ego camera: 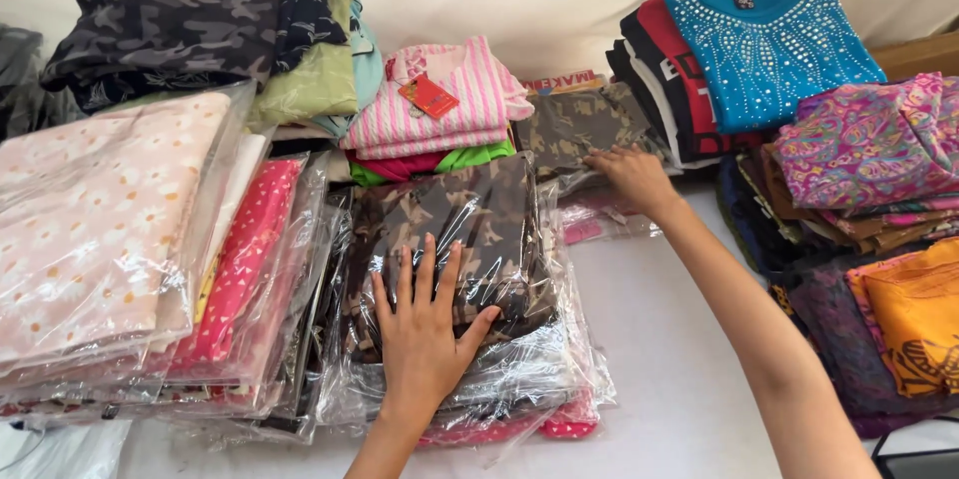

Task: The person sorts and stacks various folded garments on a white table. They handle items including patterned shirts, camouflage pants, and graphic tees, some of which are in clear plastic packaging. The person arranges the clothes into neat piles, occasionally moving stacks to make space for new items.

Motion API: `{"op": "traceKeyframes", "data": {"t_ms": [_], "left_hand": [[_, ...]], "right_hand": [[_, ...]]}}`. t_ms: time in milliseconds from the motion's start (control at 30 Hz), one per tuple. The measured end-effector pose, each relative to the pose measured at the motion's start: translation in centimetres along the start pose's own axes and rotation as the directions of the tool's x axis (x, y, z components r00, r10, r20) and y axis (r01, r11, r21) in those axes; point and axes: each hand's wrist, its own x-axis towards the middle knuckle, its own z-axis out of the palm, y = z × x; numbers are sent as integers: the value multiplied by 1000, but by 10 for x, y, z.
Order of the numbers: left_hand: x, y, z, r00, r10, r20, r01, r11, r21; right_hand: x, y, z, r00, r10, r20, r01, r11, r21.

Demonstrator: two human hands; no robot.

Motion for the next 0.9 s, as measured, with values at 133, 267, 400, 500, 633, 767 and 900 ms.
{"op": "traceKeyframes", "data": {"t_ms": [133,267,400,500,633,767,900], "left_hand": [[-1,0,-3,1000,-13,4,13,1000,13],[-2,0,-3,1000,2,-3,-2,1000,8],[-2,0,0,1000,-8,-2,8,1000,3],[-3,0,-2,1000,-5,-6,5,1000,5],[-2,1,-3,1000,-4,-10,4,1000,-4],[-3,0,0,1000,7,-24,-7,1000,0],[-1,-1,-5,996,20,-83,-26,997,-71]], "right_hand": [[15,1,-34,993,115,12,-116,985,126],[17,-1,-73,982,176,74,-188,960,209],[7,14,-66,977,126,175,-170,949,265],[12,25,-77,957,249,148,-285,901,328],[15,24,-129,932,361,7,-346,888,302],[24,20,-205,909,339,-240,-293,933,210],[33,9,-277,900,223,-375,-233,972,19]]}}
